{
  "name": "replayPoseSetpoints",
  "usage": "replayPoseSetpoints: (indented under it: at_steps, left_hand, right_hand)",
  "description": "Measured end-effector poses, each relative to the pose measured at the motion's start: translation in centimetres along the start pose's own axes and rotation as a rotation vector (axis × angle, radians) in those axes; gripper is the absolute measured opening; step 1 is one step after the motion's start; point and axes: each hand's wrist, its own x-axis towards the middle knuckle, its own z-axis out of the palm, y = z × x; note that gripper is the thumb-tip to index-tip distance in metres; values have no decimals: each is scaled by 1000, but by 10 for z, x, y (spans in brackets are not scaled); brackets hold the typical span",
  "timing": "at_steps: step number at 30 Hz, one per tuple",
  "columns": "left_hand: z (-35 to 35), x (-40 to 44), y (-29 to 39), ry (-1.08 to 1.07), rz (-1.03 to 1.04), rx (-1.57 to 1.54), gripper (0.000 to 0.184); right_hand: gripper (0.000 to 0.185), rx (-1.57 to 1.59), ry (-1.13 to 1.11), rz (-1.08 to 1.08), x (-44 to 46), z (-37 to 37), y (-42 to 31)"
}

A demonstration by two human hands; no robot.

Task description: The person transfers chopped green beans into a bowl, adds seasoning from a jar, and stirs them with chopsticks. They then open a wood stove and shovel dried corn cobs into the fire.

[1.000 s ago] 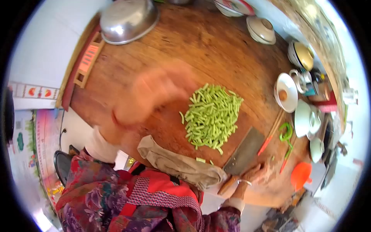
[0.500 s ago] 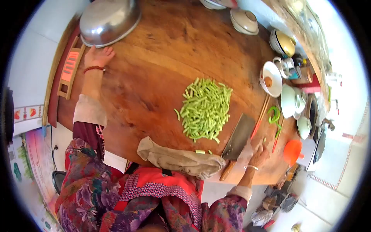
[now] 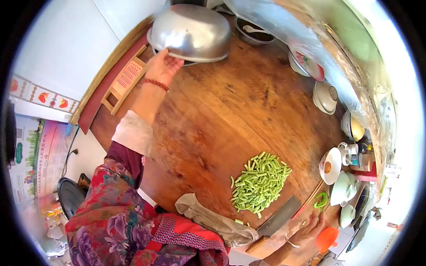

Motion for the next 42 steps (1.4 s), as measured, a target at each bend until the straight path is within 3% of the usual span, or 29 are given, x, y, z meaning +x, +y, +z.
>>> replayPoseSetpoints:
  at_steps: [1,5,7,11,13,15,17,22,29,33,38,42]
  left_hand:
    - [8,-1,11,-108,60,8,14]
    - [36,7,48,-183,112,30,15]
    - [46,10,59,-178,121,54,13]
    - [54,17,72,-221,101,75,13]
    - [54,25,79,-244,93,82,14]
    - [54,27,83,-234,77,80,16]
    - [55,27,86,-236,70,85,18]
    - [48,29,91,-303,47,129,21]
    - [35,42,88,-353,-47,-10,16]
    - [29,30,81,-369,-29,13,16]
    - [4,33,71,-333,-112,-2,21]
    - [4,23,66,-311,-120,-18,23]
  right_hand:
    - [36,-1,-6,7,2,16,-11]
    - [27,180,-328,53,0,97,-85]
    - [25,35,-561,-263,-3,148,-99]
    - [29,141,-879,-565,-31,259,-155]
    - [36,262,-836,-835,-41,315,-179]
    - [42,219,-883,-848,-50,352,-219]
    - [41,162,-750,-1000,-61,397,-240]
    - [38,79,-642,-1139,-63,461,-247]
    - [11,19,-652,-1173,-68,433,-235]
    - [7,166,-742,-1182,-78,387,-209]
    - [16,335,-935,-1162,-78,312,-211]
    - [11,354,-926,-1180,-66,280,-224]
